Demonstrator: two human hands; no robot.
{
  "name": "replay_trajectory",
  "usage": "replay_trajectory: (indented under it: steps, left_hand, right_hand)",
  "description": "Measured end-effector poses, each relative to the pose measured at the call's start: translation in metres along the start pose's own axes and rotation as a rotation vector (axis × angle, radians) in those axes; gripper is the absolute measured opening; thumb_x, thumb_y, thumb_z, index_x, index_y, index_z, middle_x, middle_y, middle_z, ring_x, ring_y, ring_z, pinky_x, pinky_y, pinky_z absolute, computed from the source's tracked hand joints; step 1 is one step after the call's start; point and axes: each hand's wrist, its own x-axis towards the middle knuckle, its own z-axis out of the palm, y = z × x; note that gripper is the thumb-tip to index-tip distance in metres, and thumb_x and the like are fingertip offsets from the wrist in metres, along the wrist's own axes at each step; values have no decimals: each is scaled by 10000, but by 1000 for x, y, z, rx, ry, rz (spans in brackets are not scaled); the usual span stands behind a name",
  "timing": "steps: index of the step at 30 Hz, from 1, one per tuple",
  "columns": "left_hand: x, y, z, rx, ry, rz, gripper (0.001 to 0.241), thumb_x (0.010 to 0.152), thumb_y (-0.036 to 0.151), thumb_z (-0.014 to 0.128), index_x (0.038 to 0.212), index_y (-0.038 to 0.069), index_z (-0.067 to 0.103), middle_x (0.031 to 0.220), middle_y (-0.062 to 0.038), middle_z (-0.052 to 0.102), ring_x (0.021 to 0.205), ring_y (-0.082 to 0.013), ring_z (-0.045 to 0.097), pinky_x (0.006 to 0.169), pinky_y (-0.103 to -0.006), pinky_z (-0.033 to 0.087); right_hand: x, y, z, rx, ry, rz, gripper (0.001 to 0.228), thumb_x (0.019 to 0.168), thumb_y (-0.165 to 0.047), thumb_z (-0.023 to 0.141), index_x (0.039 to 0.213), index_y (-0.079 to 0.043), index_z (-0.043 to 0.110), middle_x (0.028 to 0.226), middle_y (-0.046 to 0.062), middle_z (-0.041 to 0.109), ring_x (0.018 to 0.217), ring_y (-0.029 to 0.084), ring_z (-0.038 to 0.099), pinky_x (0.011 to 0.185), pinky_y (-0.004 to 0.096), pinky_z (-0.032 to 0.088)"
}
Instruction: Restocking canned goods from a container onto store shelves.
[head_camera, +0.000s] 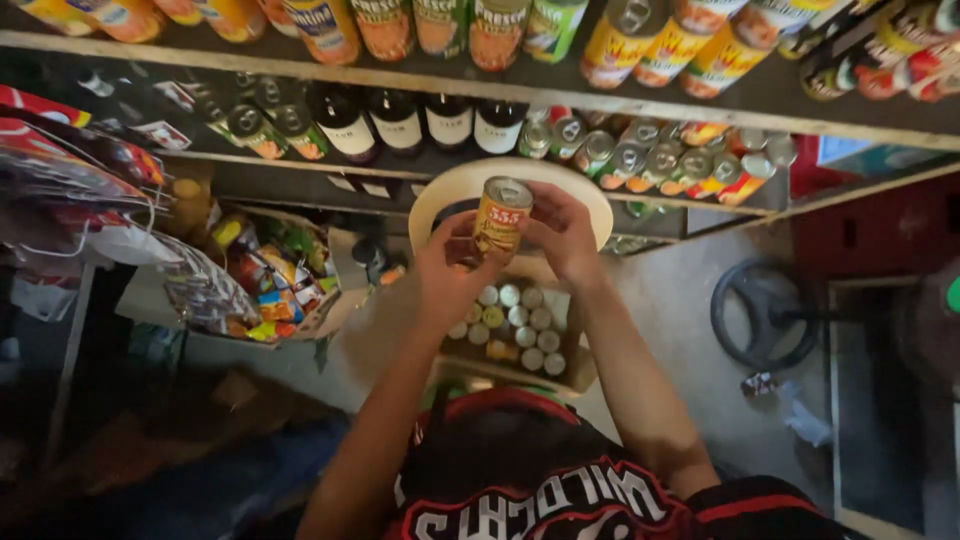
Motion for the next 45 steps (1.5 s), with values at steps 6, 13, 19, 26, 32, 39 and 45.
replay_trajectory:
  steps: [6, 13, 19, 26, 32, 39, 45]
  left_hand:
    - [15, 68, 7, 85, 78, 180, 516, 838, 115, 850, 1296, 5, 640, 1059, -70, 742, 917, -128, 717, 805, -284, 600]
    - [20, 126, 10, 112, 116, 160, 577, 819, 164, 867, 1314, 8, 617, 1015, -89, 764, 842, -111, 738, 738, -269, 612]
    - [29, 146, 8, 343, 171, 360, 671, 727, 194, 904, 1300, -2, 616, 1130, -115, 717, 891, -192, 717, 782, -323, 594]
    - [36, 166, 2, 369, 241, 469, 654, 722, 216, 887, 1284, 18, 618, 1072, -128, 731, 918, -227, 747, 789, -340, 607]
    - [56, 215, -14, 498, 355, 611, 604, 787, 252, 883, 1284, 26, 624, 1034, -137, 749, 915, -254, 761, 807, -351, 602]
    - [84, 285, -40, 519, 470, 873, 635, 786, 257, 876, 1303, 11, 601, 1119, -199, 726, 1019, -359, 734, 875, -416, 593]
    - [98, 326, -77, 550, 544, 936, 559, 854, 231, 853, 1298, 5, 601, 1078, -190, 741, 988, -363, 751, 844, -411, 597]
  right_hand:
    - [17, -59, 35, -40, -1, -88, 592, 911, -18, 756, 1455, 27, 527, 1388, 114, 643, 1285, 209, 619, 1123, 375, 503]
    - [26, -99, 58, -128, -106, -122, 701, 870, -57, 793, 1486, 21, 469, 1402, 123, 623, 1283, 217, 624, 1099, 390, 516]
    - [42, -115, 64, -155, -165, -194, 606, 923, -82, 777, 1463, 13, 518, 1358, 123, 652, 1249, 209, 650, 1111, 392, 531]
    - [52, -130, 85, 18, -192, -150, 495, 1031, -201, 683, 1448, 18, 530, 1317, 97, 661, 1189, 204, 677, 1035, 397, 578]
    - [87, -165, 122, -49, -223, -291, 491, 1081, -169, 645, 1512, 12, 497, 1356, 79, 651, 1188, 166, 649, 980, 343, 552]
    - [131, -234, 181, -178, -250, -578, 491, 1078, -57, 650, 1535, 4, 480, 1314, 100, 692, 1160, 153, 662, 983, 321, 560]
    - [163, -271, 237, -324, -415, -668, 550, 1059, -16, 683, 1548, -10, 433, 1313, 84, 682, 1166, 132, 656, 1000, 296, 553]
